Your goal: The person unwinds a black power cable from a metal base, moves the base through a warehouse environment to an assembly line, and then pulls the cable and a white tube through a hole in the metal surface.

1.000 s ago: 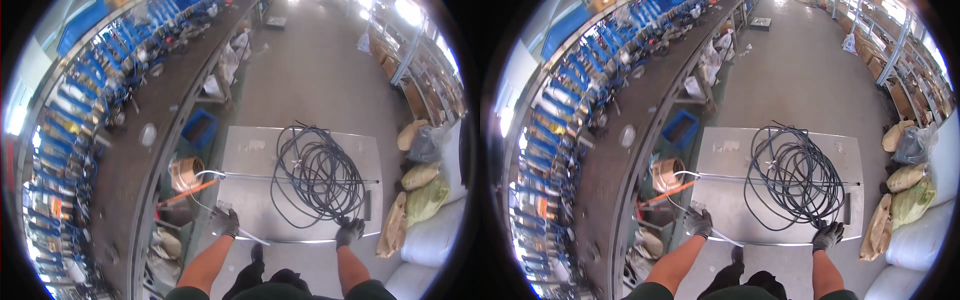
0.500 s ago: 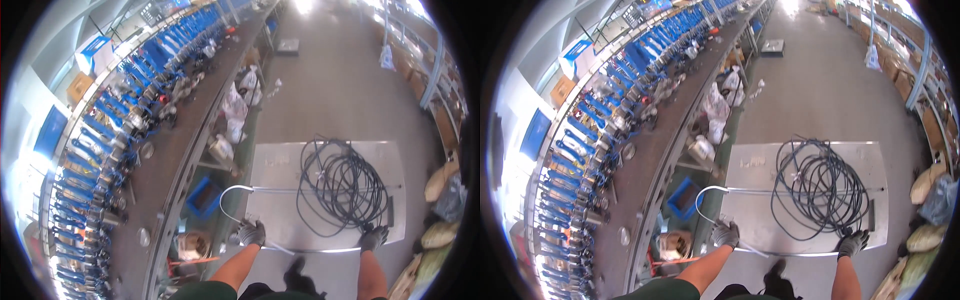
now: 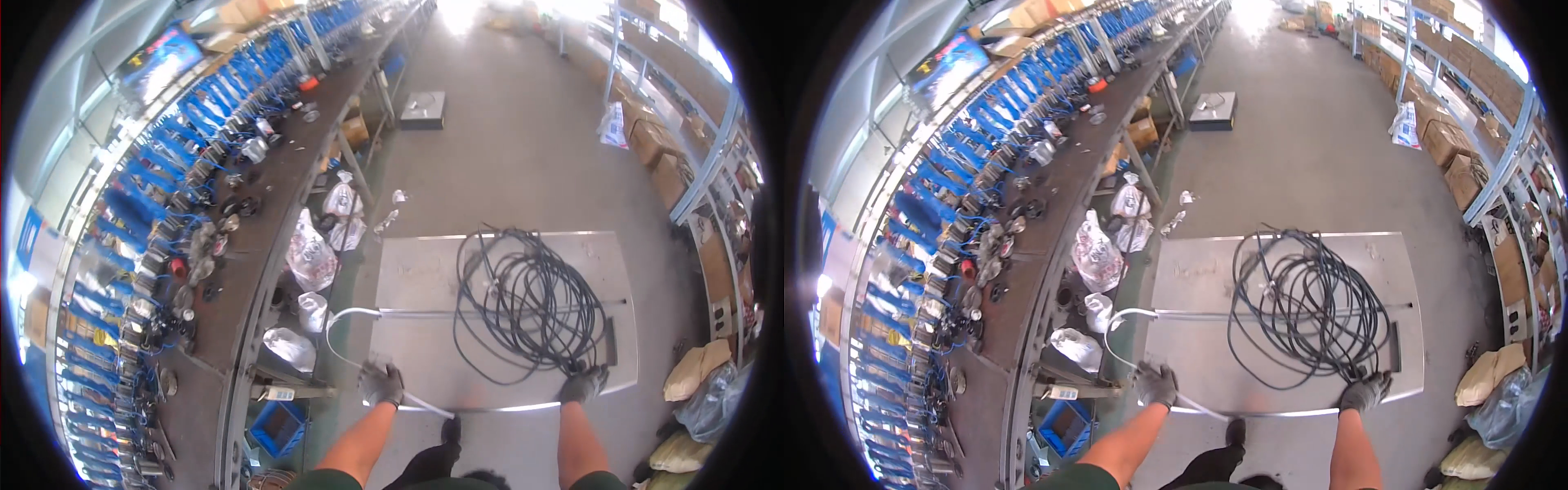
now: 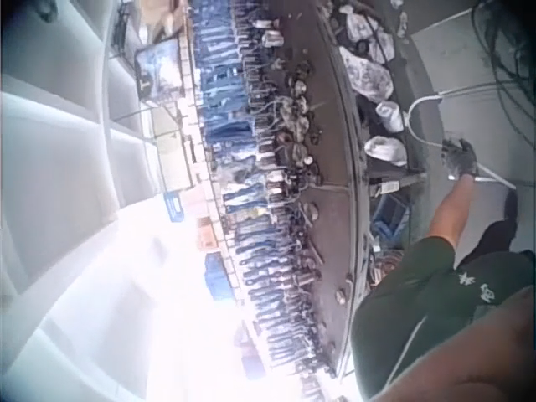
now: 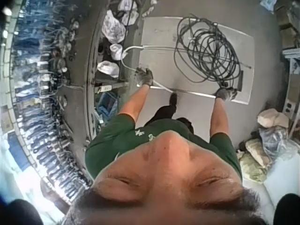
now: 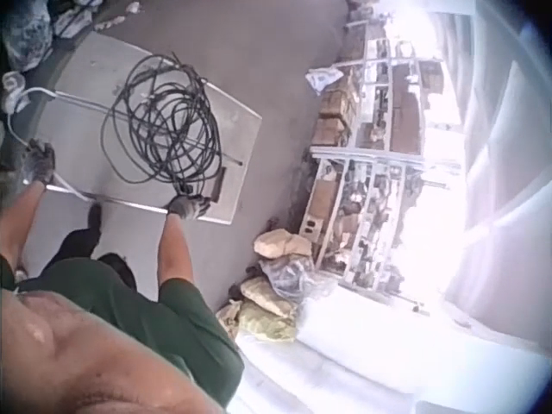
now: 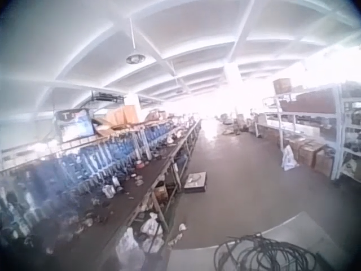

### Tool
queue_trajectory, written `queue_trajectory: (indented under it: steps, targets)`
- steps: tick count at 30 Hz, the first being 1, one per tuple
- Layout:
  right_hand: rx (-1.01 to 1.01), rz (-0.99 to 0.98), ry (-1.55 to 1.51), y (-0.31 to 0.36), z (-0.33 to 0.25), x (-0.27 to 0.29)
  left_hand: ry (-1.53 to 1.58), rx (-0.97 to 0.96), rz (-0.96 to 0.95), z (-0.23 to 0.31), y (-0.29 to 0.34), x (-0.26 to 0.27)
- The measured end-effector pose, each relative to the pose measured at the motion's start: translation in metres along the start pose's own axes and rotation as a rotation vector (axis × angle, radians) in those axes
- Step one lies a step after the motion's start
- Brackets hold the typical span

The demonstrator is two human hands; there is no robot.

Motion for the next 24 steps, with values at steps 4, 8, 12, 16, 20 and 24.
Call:
queue_trajectory:
  steps: [4, 8, 12, 16, 20, 24]
  targets:
    - [-0.026, 0.077, -0.249, -0.113, -0.132, -0.051, -0.010, -0.001, 0.065, 0.132, -0.107, -0.009]
    - [0.004, 0.016, -0.047, -0.213, -0.272, -0.085, -0.019, 0.013, 0.079, 0.261, -0.217, -0.020]
    - [0.024, 0.026, -0.018, -0.328, -0.379, -0.152, -0.004, -0.031, 0.071, 0.398, -0.328, -0.031]
    - [0.060, 0.000, -0.004, -0.445, -0.509, -0.205, 0.016, -0.090, 0.089, 0.542, -0.441, -0.032]
    - [0.009, 0.013, -0.094, -0.555, -0.614, -0.266, -0.026, -0.066, 0.072, 0.673, -0.546, -0.043]
    - [0.038, 0.008, -0.128, -0.678, -0.721, -0.339, -0.013, -0.012, 0.062, 0.802, -0.634, -0.048]
Point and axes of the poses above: each hand's wrist, its own y-axis away from the middle knuckle, its own x-axis out of the back of the hand, z = x × y, the point moved 2 cm from there along -y, towards the middle knuckle, and after that the axes turned 1 degree about y, right-handed, at the moved point
